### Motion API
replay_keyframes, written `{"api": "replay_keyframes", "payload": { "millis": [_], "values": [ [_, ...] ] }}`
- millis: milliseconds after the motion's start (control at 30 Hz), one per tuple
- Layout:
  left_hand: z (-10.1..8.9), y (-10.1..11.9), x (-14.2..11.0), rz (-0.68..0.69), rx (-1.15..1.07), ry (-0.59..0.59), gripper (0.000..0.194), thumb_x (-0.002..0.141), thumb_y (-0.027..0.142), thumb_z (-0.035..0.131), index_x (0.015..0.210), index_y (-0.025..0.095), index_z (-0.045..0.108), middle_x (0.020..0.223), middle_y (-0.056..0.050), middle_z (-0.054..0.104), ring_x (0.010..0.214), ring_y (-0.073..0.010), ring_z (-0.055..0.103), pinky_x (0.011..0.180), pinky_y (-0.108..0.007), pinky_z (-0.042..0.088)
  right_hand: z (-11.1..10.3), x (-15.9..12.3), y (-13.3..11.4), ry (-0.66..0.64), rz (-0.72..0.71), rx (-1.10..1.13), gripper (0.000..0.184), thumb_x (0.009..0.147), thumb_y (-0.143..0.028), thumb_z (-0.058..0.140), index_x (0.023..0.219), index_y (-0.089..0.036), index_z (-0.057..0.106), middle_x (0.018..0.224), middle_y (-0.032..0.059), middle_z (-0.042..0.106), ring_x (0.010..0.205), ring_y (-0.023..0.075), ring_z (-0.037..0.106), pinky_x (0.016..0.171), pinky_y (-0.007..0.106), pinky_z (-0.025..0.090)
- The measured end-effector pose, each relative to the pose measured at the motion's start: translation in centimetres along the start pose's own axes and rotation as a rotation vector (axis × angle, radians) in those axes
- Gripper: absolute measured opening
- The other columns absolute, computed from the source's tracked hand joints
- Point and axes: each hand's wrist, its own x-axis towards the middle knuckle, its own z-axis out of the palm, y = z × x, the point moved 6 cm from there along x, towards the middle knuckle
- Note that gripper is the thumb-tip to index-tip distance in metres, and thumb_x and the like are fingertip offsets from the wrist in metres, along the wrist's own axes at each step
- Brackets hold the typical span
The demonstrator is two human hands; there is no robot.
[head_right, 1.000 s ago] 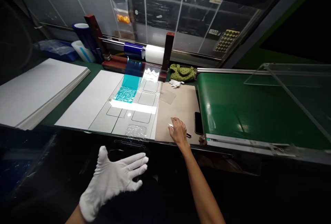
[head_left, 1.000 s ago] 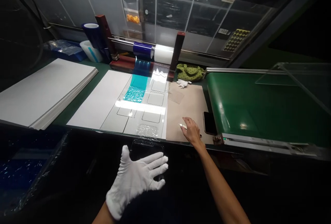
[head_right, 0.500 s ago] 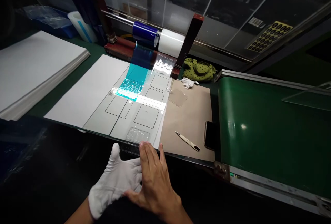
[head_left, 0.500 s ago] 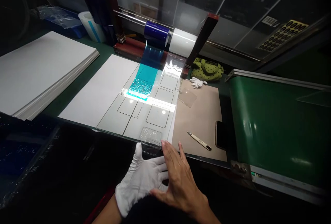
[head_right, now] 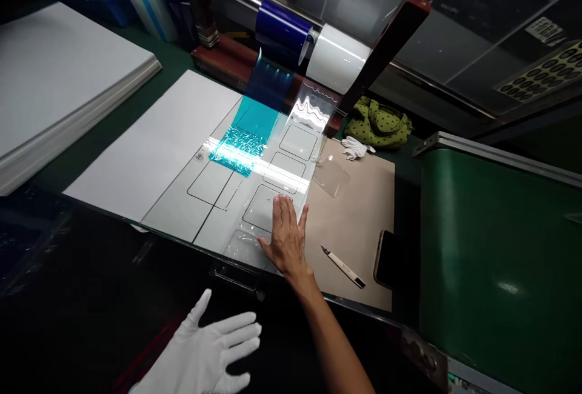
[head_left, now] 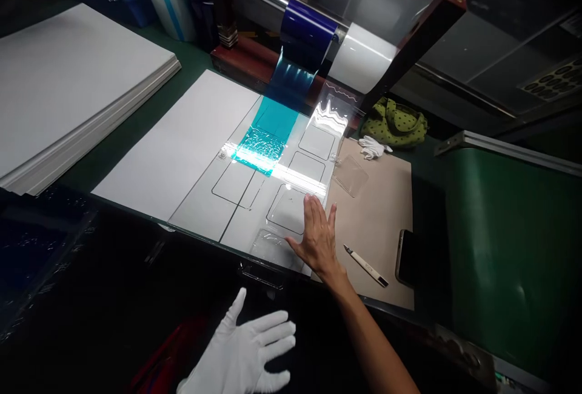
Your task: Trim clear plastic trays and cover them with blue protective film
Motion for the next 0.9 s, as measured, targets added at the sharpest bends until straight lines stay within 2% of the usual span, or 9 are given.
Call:
{"api": "replay_keyframes", "payload": {
  "millis": [100, 233, 433, 533, 633, 733, 800, 867, 900],
  "values": [
    [-0.8, -0.1, -0.2, 0.053, 0.038, 0.021, 0.055, 0.082, 0.047, 0.048, 0.130, 0.019, 0.049, 0.142, -0.008, 0.042, 0.142, -0.0238, 0.005, 0.111, -0.056, 0.012, 1.4, 0.9, 0.5, -0.025, -0.036, 0.000, 0.090, 0.083, -0.036, 0.055, 0.148, -0.009, -0.001, 0.149, 0.0189, 0.029, 0.139, 0.0308, 0.020, 0.110, 0.063, 0.000],
    [-1.1, 0.4, 0.0, 0.095, 0.055, 0.045, 0.053, 0.082, 0.051, 0.047, 0.128, 0.024, 0.052, 0.146, -0.003, 0.038, 0.142, -0.0238, 0.003, 0.111, -0.056, 0.015, 2.3, 1.4, 0.7, -0.059, -0.059, 0.010, 0.089, 0.084, -0.038, 0.054, 0.148, -0.009, -0.001, 0.148, 0.0199, 0.029, 0.139, 0.0311, 0.020, 0.109, 0.063, -0.002],
    [-1.0, 1.1, 0.2, 0.108, 0.117, 0.065, 0.048, 0.082, 0.046, 0.051, 0.126, 0.028, 0.053, 0.144, -0.002, 0.041, 0.142, -0.0243, 0.010, 0.111, -0.058, 0.013, 3.2, 1.7, 0.6, -0.121, -0.083, 0.013, 0.090, 0.084, -0.037, 0.053, 0.147, -0.009, -0.004, 0.149, 0.0193, 0.028, 0.140, 0.0312, 0.018, 0.107, 0.065, -0.005],
    [-1.2, 1.2, 0.1, 0.095, 0.139, 0.066, 0.048, 0.081, 0.044, 0.053, 0.126, 0.028, 0.054, 0.144, -0.002, 0.040, 0.142, -0.0248, 0.011, 0.111, -0.058, 0.009, 2.9, 1.6, 0.8, -0.122, -0.078, 0.017, 0.087, 0.085, -0.038, 0.051, 0.147, -0.011, -0.004, 0.150, 0.0188, 0.025, 0.141, 0.0312, 0.013, 0.105, 0.066, -0.006],
    [-1.3, 1.5, 0.0, 0.087, 0.152, 0.061, 0.046, 0.082, 0.044, 0.050, 0.126, 0.031, 0.053, 0.140, -0.002, 0.045, 0.142, -0.0230, 0.011, 0.111, -0.058, 0.007, 1.6, 1.3, 2.1, -0.032, -0.007, 0.014, 0.083, 0.085, -0.041, 0.052, 0.147, -0.013, 0.004, 0.150, 0.0194, 0.024, 0.141, 0.0321, 0.013, 0.105, 0.067, -0.004],
    [-1.0, 2.2, -0.2, 0.096, 0.137, 0.044, 0.050, 0.085, 0.051, 0.042, 0.130, 0.031, 0.049, 0.140, -0.002, 0.045, 0.141, -0.0239, 0.015, 0.110, -0.060, 0.011, -0.5, 1.1, 5.4, 0.156, 0.160, 0.029, 0.070, 0.085, -0.043, 0.054, 0.142, -0.016, 0.024, 0.145, 0.0185, 0.033, 0.137, 0.0321, 0.024, 0.107, 0.064, 0.008],
    [-0.6, 2.6, 0.0, 0.077, 0.113, 0.010, 0.058, 0.083, 0.059, 0.041, 0.130, 0.027, 0.050, 0.141, -0.005, 0.045, 0.140, -0.0272, 0.019, 0.110, -0.060, 0.013, -1.6, 1.6, 8.5, 0.295, 0.322, 0.069, 0.058, 0.084, -0.042, 0.054, 0.134, -0.017, 0.038, 0.136, 0.0178, 0.042, 0.129, 0.0312, 0.036, 0.104, 0.057, 0.026],
    [0.0, 2.9, 0.2, 0.041, 0.089, -0.033, 0.066, 0.078, 0.067, 0.042, 0.127, 0.026, 0.053, 0.138, -0.007, 0.048, 0.138, -0.0301, 0.024, 0.110, -0.060, 0.016, -2.0, 2.8, 11.9, 0.387, 0.496, 0.124, 0.050, 0.084, -0.042, 0.053, 0.125, -0.015, 0.047, 0.124, 0.0168, 0.050, 0.112, 0.0283, 0.050, 0.090, 0.045, 0.042],
    [0.4, 3.1, 0.2, 0.028, 0.081, -0.053, 0.066, 0.076, 0.069, 0.044, 0.125, 0.026, 0.056, 0.136, -0.006, 0.050, 0.138, -0.0301, 0.024, 0.110, -0.059, 0.017, -1.9, 3.7, 13.6, 0.402, 0.575, 0.150, 0.048, 0.083, -0.042, 0.053, 0.122, -0.015, 0.049, 0.116, 0.0155, 0.054, 0.100, 0.0259, 0.055, 0.083, 0.041, 0.045]
  ]
}}
